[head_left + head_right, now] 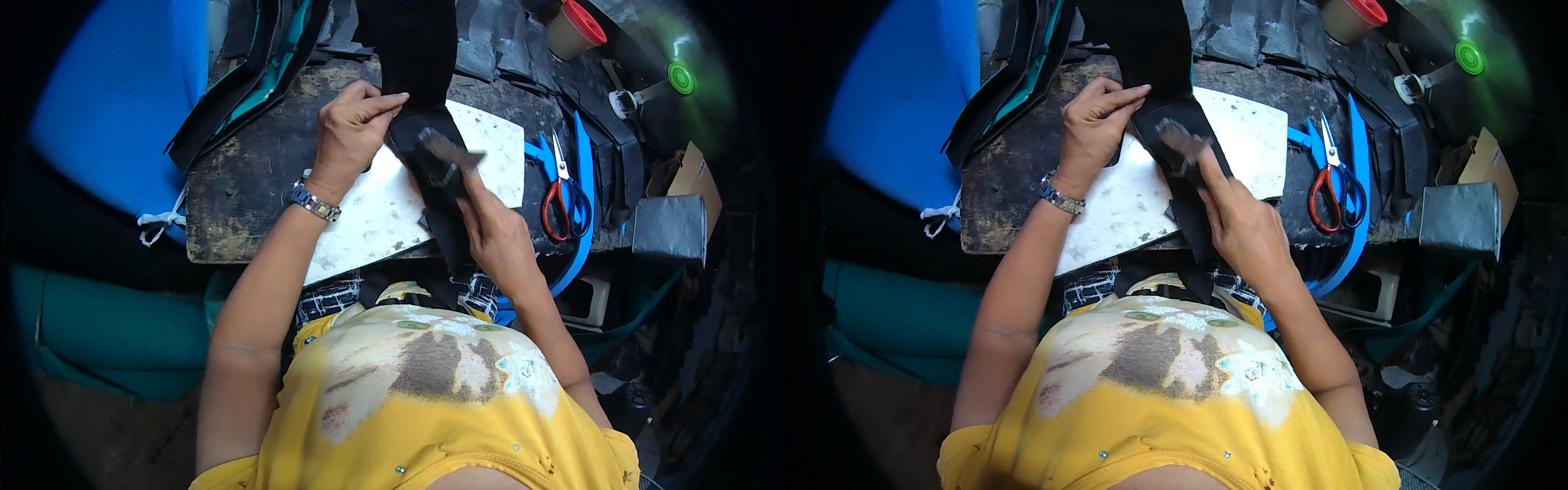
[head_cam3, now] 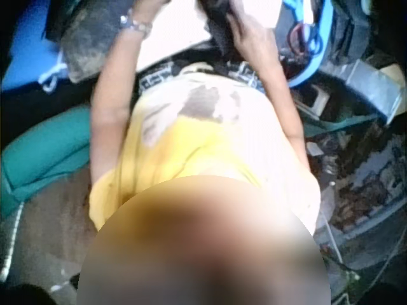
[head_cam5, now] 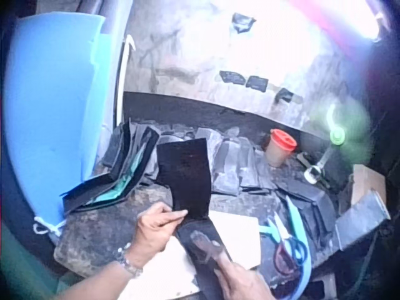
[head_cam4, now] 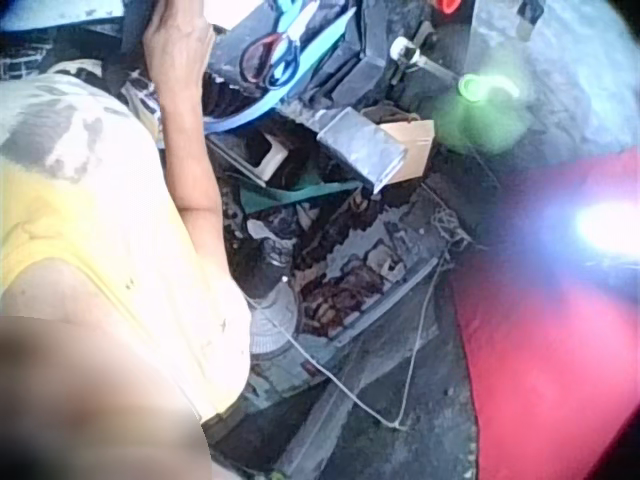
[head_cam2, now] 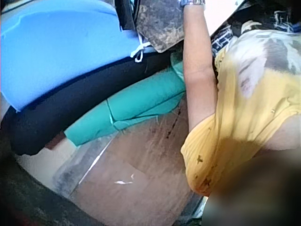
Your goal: The person aligns and presses black fabric pieces onto a green shoe upper using a hammer, then cuts and fits blue foam strips along the edges. They repeatedly fold, position, and tap the materials to secure them, handling each piece one at a time.
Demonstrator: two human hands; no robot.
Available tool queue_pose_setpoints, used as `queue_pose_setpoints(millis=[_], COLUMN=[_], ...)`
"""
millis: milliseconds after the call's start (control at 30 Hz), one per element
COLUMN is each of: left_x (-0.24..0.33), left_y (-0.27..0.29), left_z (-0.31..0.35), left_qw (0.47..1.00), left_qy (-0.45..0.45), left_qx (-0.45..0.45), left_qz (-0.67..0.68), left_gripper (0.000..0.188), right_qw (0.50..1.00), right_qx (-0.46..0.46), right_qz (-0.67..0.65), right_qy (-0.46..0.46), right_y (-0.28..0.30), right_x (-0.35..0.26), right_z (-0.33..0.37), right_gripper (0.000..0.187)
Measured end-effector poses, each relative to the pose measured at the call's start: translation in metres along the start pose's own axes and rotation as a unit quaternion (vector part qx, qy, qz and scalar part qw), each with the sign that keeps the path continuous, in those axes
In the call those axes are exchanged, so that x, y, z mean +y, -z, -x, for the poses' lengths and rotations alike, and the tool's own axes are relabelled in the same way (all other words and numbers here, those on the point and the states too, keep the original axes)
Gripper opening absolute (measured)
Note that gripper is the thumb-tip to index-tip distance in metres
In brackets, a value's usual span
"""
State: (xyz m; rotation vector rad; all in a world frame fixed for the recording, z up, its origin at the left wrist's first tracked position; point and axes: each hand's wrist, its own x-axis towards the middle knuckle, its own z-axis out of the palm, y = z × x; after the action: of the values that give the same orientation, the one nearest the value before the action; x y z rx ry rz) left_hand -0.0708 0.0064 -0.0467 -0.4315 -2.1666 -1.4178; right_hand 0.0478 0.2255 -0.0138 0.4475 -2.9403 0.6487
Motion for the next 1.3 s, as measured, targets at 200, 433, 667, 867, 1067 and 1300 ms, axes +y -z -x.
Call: queue_pose_setpoints(millis=[200, 433, 667, 867, 1067, 1300], left_x=[0.003, 0.0, 0.001, 0.004, 0.003, 0.006], left_y=[-0.001, 0.002, 0.004, 0.005, 0.006, 0.006], left_z=[0.0, -0.002, -0.004, -0.003, -0.003, -0.001], left_qw=[0.999, 0.996, 0.993, 0.992, 0.989, 0.981], left_qy=[-0.036, -0.059, -0.071, -0.062, -0.074, -0.112], left_qx=[0.023, 0.068, 0.095, 0.088, 0.094, 0.076], left_qz=[-0.012, -0.027, -0.027, -0.062, -0.086, -0.142], left_gripper=[0.023, 0.021, 0.022, 0.025, 0.028, 0.036], right_qw=[0.996, 0.995, 0.989, 0.989, 0.997, 0.996], right_qx=[-0.055, 0.054, 0.078, 0.061, 0.069, 0.0], right_qz=[-0.065, -0.079, -0.123, -0.009, -0.022, -0.071], right_qy=[-0.032, 0.03, -0.014, -0.135, -0.015, -0.055], right_y=[0.039, 0.029, 0.02, 0.04, 0.017, 0.016], right_x=[0.015, -0.005, 0.017, 0.044, 0.041, 0.018], right_z=[0.053, 0.028, 0.037, 0.045, 0.053, 0.019], right_gripper=[0.044, 0.049, 0.048, 0.053, 0.056, 0.051])
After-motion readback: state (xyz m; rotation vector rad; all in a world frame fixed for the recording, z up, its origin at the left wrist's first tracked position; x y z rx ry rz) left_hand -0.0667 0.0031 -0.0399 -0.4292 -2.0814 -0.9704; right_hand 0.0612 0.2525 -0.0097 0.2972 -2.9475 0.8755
